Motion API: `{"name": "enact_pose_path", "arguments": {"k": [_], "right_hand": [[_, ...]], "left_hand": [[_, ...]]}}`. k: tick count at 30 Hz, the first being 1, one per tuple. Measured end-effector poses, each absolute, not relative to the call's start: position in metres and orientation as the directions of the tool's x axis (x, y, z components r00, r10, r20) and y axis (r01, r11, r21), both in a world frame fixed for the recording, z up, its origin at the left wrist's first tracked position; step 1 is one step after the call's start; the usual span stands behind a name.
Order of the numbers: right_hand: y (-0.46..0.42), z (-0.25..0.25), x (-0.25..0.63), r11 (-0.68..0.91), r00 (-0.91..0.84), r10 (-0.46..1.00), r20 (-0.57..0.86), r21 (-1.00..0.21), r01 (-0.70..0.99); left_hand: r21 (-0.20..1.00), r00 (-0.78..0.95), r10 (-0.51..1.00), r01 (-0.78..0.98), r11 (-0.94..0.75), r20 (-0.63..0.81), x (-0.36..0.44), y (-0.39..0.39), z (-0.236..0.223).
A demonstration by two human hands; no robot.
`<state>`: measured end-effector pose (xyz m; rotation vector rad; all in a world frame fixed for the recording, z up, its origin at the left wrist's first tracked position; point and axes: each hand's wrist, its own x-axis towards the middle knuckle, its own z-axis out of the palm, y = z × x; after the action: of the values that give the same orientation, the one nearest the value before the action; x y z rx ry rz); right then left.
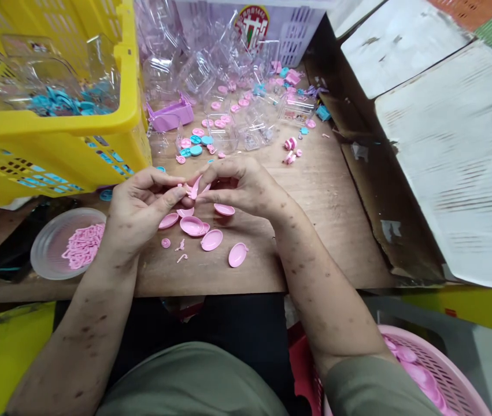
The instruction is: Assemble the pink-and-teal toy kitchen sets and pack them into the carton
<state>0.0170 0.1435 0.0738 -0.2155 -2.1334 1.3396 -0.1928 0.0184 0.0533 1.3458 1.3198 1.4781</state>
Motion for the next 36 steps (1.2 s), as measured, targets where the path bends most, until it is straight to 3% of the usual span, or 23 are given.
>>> {"name": "enact_pose_path", "arguments": {"k": [6, 12, 15, 17, 20, 23, 26, 28, 33, 36], "right_hand": [[0.144, 0.07, 0.016, 0.466, -0.795, 0.481, 0.369, -0.876, -0.125], [0.138, 0.069, 0.01, 0.447, -0.784, 0.504, 0.362, -0.886, -0.122], [0.141, 0.071, 0.014, 0.474, -0.799, 0.503, 0.329, -0.878, -0.063], [0.15, 0.069, 0.022, 0.512, -0.787, 0.538, 0.303, -0.859, 0.019], [0.168, 0.059, 0.036, 0.585, -0.752, 0.608, 0.254, -0.784, 0.209], [0.178, 0.053, 0.045, 0.663, -0.753, 0.611, 0.244, -0.677, 0.319], [0.17, 0.061, 0.044, 0.72, -0.722, 0.614, 0.32, -0.603, 0.345], [0.159, 0.069, 0.04, 0.732, -0.755, 0.59, 0.285, -0.582, 0.353], [0.142, 0.07, 0.028, 0.725, -0.888, 0.458, -0.049, -0.557, 0.405], [0.145, 0.065, 0.027, 0.713, -0.883, 0.468, -0.029, -0.578, 0.397]], "left_hand": [[0.945, -0.213, 0.93, 0.198, -0.26, 0.301, -0.187, 0.015, 0.054], [0.982, -0.22, 0.959, 0.098, -0.163, 0.181, -0.189, 0.019, 0.045], [0.96, -0.227, 0.946, 0.209, -0.186, 0.233, -0.188, 0.019, 0.046], [0.888, -0.205, 0.919, 0.394, -0.236, 0.335, -0.188, 0.017, 0.05], [0.674, -0.067, 0.89, 0.68, -0.289, 0.451, -0.194, 0.013, 0.056], [0.502, 0.038, 0.91, 0.824, -0.262, 0.413, -0.204, 0.01, 0.054], [0.42, 0.015, 0.944, 0.893, -0.161, 0.33, -0.21, 0.011, 0.043], [0.41, -0.003, 0.958, 0.904, -0.121, 0.288, -0.211, 0.014, 0.036], [0.51, -0.048, 0.943, 0.849, -0.135, 0.329, -0.206, 0.013, 0.045], [0.572, -0.09, 0.92, 0.805, -0.158, 0.381, -0.204, -0.004, 0.066]]}}
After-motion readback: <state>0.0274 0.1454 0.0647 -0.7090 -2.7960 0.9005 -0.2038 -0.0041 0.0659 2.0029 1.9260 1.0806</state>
